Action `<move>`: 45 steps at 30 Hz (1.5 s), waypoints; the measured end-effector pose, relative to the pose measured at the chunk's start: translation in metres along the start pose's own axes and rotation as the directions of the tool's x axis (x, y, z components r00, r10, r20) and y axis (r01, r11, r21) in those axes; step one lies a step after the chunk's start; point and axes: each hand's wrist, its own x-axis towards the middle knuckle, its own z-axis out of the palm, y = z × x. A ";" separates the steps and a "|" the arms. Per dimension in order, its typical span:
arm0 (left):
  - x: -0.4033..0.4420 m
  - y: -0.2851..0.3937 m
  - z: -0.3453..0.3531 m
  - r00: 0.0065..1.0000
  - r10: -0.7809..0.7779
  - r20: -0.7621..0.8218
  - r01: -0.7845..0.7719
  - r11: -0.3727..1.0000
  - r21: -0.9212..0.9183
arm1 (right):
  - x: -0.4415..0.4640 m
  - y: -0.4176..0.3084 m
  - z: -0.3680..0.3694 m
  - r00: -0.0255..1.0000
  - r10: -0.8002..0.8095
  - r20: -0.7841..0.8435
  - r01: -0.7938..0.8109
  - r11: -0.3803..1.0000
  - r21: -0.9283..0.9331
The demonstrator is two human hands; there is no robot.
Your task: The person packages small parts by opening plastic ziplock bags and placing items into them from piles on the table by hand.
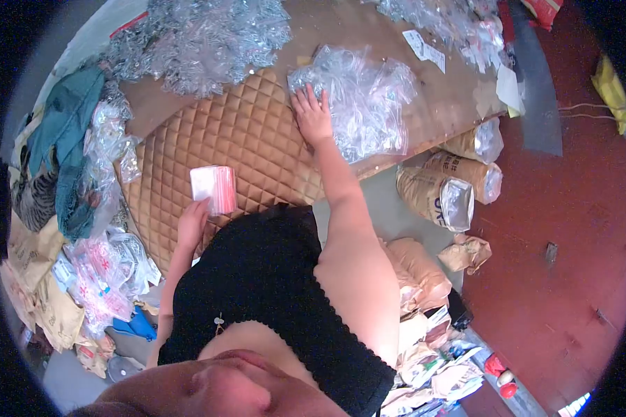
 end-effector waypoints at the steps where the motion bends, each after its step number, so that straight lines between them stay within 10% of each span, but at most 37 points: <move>1: 0.000 0.001 0.001 1.000 0.004 0.009 -0.004 0.999 0.045 | -0.002 0.009 0.001 0.998 -0.049 -0.045 0.050 0.999 0.010; 10: 0.010 0.003 -0.006 0.990 -0.054 0.133 0.039 0.992 0.119 | -0.002 0.083 0.005 0.991 -0.124 -0.048 0.122 0.992 -0.033; 16: 0.003 -0.003 0.009 0.984 -0.170 0.052 0.168 0.985 0.043 | -0.090 0.037 -0.048 0.951 0.229 -0.208 -0.147 0.925 0.349; 19: 0.004 -0.006 0.014 0.982 -0.187 0.037 0.186 0.982 0.040 | -0.150 0.011 -0.023 0.563 0.800 -0.209 -0.543 0.548 0.637; 20: 0.004 -0.004 0.014 0.982 -0.187 0.039 0.185 0.982 0.039 | -0.155 0.015 -0.010 0.563 0.800 -0.208 -0.544 0.548 0.635; 22: 0.006 0.002 0.012 0.982 -0.185 0.035 0.185 0.983 0.001 | -0.158 0.037 0.012 0.233 0.961 -0.149 -0.536 0.254 0.805; 29: 0.010 -0.002 0.003 0.989 -0.135 0.068 0.135 0.991 0.007 | -0.117 0.096 0.019 0.216 0.976 0.039 -0.675 0.120 0.728; 41: 0.006 0.010 0.000 0.939 -0.310 -0.147 0.315 0.949 0.009 | -0.071 0.208 0.042 0.631 0.771 0.082 -0.662 0.480 0.575; 43: 0.013 0.016 -0.013 0.945 -0.231 -0.230 0.235 0.972 -0.011 | -0.060 0.211 0.016 0.625 0.758 0.189 -0.751 0.516 0.411; 45: 0.010 0.014 -0.019 0.909 -0.302 -0.287 0.284 0.953 -0.102 | -0.052 0.190 0.016 0.421 0.898 -0.125 -0.887 0.436 0.149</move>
